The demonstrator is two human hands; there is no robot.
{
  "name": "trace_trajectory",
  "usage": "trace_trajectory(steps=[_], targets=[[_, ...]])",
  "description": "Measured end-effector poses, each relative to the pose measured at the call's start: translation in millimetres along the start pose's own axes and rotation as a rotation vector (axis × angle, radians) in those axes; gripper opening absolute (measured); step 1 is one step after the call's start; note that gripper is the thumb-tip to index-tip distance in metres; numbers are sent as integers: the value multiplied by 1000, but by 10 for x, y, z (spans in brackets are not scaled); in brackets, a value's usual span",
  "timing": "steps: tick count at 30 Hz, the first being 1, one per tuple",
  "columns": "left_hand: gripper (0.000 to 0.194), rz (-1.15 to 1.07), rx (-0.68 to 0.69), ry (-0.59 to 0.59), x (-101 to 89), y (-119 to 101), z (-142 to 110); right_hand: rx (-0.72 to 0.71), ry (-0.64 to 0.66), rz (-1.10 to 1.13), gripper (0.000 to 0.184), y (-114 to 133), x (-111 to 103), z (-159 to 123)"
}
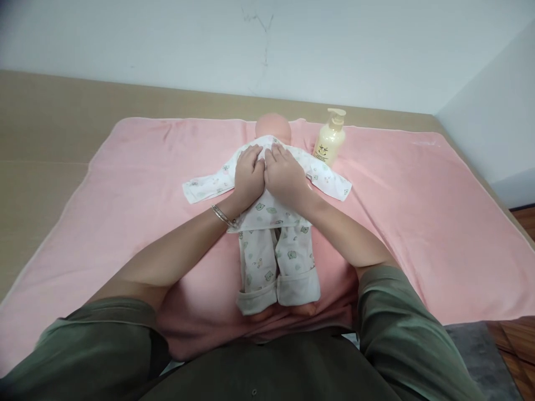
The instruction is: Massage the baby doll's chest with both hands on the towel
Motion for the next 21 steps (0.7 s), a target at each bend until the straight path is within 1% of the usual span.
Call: trace_trajectory(steps=[2,3,6,7,9,11,13,15,18,21], targets=[[39,-16,5,-5,1,8,0,-22,23,36,53,-16,19,35],[39,-23,6,-8,3,13,-2,3,30,54,54,-83,24,59],[38,-26,-7,-15,9,32,-17,140,36,67,59,-332,38,83],[38,-29,-14,-24,2,40,-23,171,26,55,62,-369,35,67],[42,-45,-23,-53,-30,54,-28,171,-15,15,62,-324,13,11],[44,-65,-19,-64,-53,58,-15,114,-58,-18,59,-174,-16,-53],[42,-68,-4,-36,-43,47,13,60,-66,-29,55,-41,-32,-91],[40,-47,18,3,-22,14,32,53,-33,-16,54,-20,-32,-77],[39,37,75,38,-4,-95,-5,137,28,28,56,-198,-20,8],[42,151,147,66,20,-229,-98,223,39,63,57,-392,-13,77]])
Point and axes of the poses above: each hand's wrist, its own z-axis towards the middle knuckle, its own x-axis out of the palm, y = z × x, the point moved 9 cm from there along z, towards the middle knuckle, and after that the axes turned 4 degrees about -x, right-handed, at the moved point
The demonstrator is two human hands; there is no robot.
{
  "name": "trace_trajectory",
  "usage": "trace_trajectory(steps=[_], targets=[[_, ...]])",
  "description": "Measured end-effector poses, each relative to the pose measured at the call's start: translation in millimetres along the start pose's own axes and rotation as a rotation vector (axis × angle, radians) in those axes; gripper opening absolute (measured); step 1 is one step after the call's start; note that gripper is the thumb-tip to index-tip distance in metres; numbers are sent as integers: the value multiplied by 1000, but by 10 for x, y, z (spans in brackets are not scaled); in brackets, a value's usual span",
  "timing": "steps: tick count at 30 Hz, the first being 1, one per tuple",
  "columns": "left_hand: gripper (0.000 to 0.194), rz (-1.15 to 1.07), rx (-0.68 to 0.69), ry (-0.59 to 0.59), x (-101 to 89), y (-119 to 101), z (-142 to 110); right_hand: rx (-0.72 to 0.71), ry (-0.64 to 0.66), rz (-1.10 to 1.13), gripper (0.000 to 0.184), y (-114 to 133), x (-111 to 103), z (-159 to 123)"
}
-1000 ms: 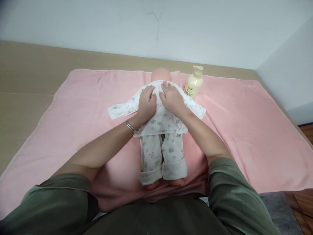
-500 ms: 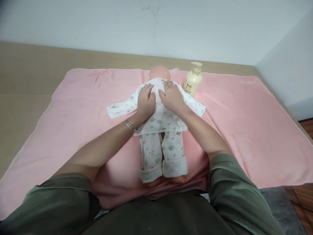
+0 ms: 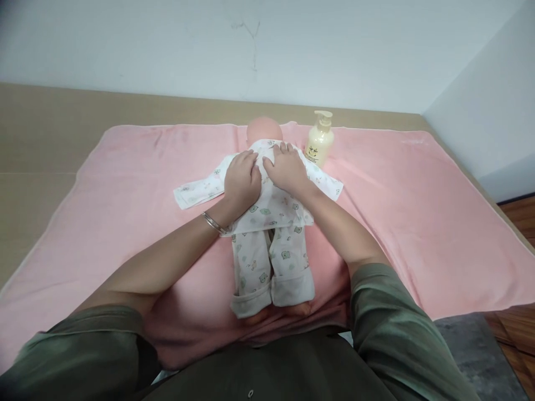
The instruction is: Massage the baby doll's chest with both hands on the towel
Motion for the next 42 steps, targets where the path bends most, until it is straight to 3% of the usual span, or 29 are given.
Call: trace_trajectory(steps=[3,6,9,11,19,25,29,37,40,42], targets=[[43,26,15,6,-11,-49,-11,1,-25,-50,55,14,-21,5],[44,13,-63,26,-19,54,88,-17,-22,-141,50,148,-40,-83],[47,65,-154,83,-1,176,188,-105,16,-173,40,337,-45,-186],[47,118,-146,99,-6,156,201,-169,28,-168,35,420,-65,-226],[42,297,0,97,-29,-223,-27,7,57,-5,49,34,-102,-23],[45,240,-90,179,5,15,162,-61,7,-175,47,201,-37,-123],[46,239,-85,198,29,72,221,-183,8,-176,41,388,-10,-217],[41,353,-21,132,-42,-234,-6,-42,17,-67,49,65,-6,13],[45,335,-73,185,-9,-144,35,-36,-13,-95,53,108,7,-42],[53,299,-111,220,32,-45,79,-107,19,-134,52,238,32,-119]])
Point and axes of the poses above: each hand's wrist, its own z-axis towards the middle knuckle, its own x-axis out of the palm, y = z × x, the point moved 9 cm from there along z, towards the middle knuckle, and after that the axes turned 4 degrees about -x, right-handed, at the moved point
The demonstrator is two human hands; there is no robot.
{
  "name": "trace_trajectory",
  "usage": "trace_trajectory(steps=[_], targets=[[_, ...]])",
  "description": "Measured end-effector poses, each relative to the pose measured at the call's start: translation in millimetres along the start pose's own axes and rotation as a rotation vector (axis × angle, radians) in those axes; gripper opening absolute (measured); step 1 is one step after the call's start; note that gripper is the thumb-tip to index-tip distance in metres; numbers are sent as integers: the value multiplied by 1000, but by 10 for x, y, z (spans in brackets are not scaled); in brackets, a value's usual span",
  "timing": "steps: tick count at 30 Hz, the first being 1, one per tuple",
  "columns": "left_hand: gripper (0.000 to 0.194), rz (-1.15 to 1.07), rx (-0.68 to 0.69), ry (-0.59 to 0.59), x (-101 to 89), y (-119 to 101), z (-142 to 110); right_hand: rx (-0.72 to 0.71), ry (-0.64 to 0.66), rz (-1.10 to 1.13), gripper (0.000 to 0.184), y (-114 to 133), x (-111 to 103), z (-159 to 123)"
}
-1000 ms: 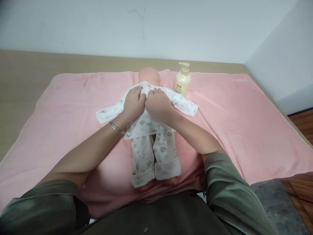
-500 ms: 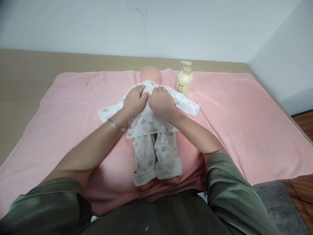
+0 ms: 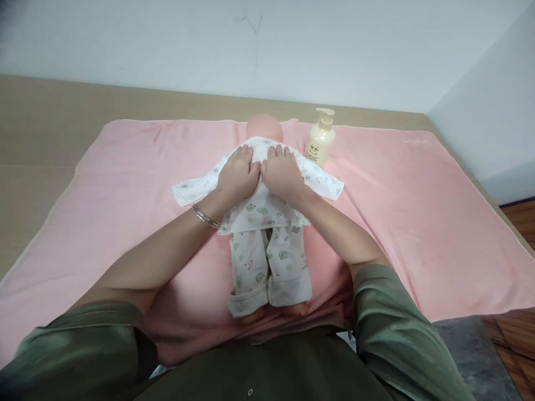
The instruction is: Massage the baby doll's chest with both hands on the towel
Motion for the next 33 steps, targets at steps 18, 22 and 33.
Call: trace_trajectory(steps=[18,22,33], targets=[[56,-70,22,10,75,84,83,-90,55,-71,51,126,-1,-72],[57,-118,39,-19,105,147,124,-171,44,-118,49,274,-29,-171],[48,-249,-33,-166,12,178,-22,76,-39,114,55,-195,-11,79]])
Point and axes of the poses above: each hand's wrist, its own z-axis towards the middle knuckle, its own x-axis out of the palm, y = z × x, the point moved 9 cm from there along z, towards the middle knuckle, and after that the axes turned 4 degrees about -x, right-handed, at the moved point
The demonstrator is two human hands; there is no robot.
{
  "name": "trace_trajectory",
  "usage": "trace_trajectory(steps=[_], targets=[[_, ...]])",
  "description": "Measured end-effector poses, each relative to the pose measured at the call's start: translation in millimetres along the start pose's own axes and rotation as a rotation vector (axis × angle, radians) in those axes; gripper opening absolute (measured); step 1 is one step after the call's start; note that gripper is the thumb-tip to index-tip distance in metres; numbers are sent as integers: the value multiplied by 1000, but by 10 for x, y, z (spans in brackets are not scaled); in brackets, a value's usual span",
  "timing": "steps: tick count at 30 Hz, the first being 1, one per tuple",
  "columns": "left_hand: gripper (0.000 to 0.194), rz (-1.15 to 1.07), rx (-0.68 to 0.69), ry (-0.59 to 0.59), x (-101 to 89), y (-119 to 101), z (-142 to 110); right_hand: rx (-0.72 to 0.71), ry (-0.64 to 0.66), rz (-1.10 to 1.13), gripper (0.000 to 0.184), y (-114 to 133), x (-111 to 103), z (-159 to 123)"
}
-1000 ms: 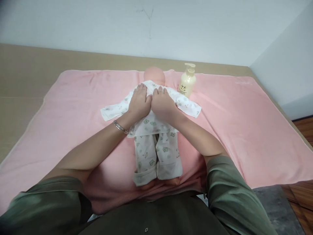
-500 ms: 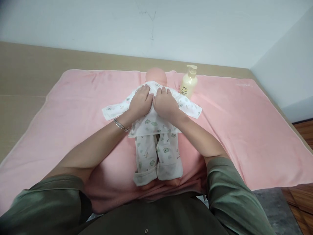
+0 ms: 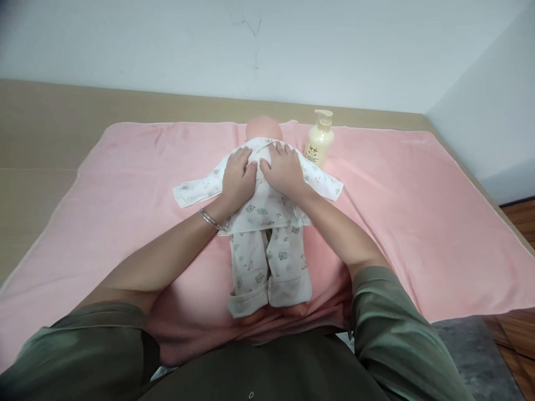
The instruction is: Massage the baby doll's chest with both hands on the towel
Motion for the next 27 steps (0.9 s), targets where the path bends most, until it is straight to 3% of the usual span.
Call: trace_trajectory(steps=[7,10,15,20,27], targets=[[47,-40,-41,-40,-43,32,-19,-126,-40,125,55,241,-151,-54],[45,-36,-51,-39,-31,33,-13,-121,-112,97,59,238,-180,-70],[46,-34,-52,-35,-18,39,-10,-67,-42,59,52,152,-11,-60],[45,-14,-46,-46,-32,29,-13,-115,-131,90,57,212,-141,-83],[45,10,-63,-47,-43,21,-17,-93,1,117,52,175,-16,-44]])
Point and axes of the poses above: each hand's wrist, its own z-axis towards the middle knuckle, its own x-axis out of the palm, y = z × x, the point moved 9 cm from there along z, towards the middle knuckle, and after that the axes turned 4 degrees about -x, right-handed, at the moved point
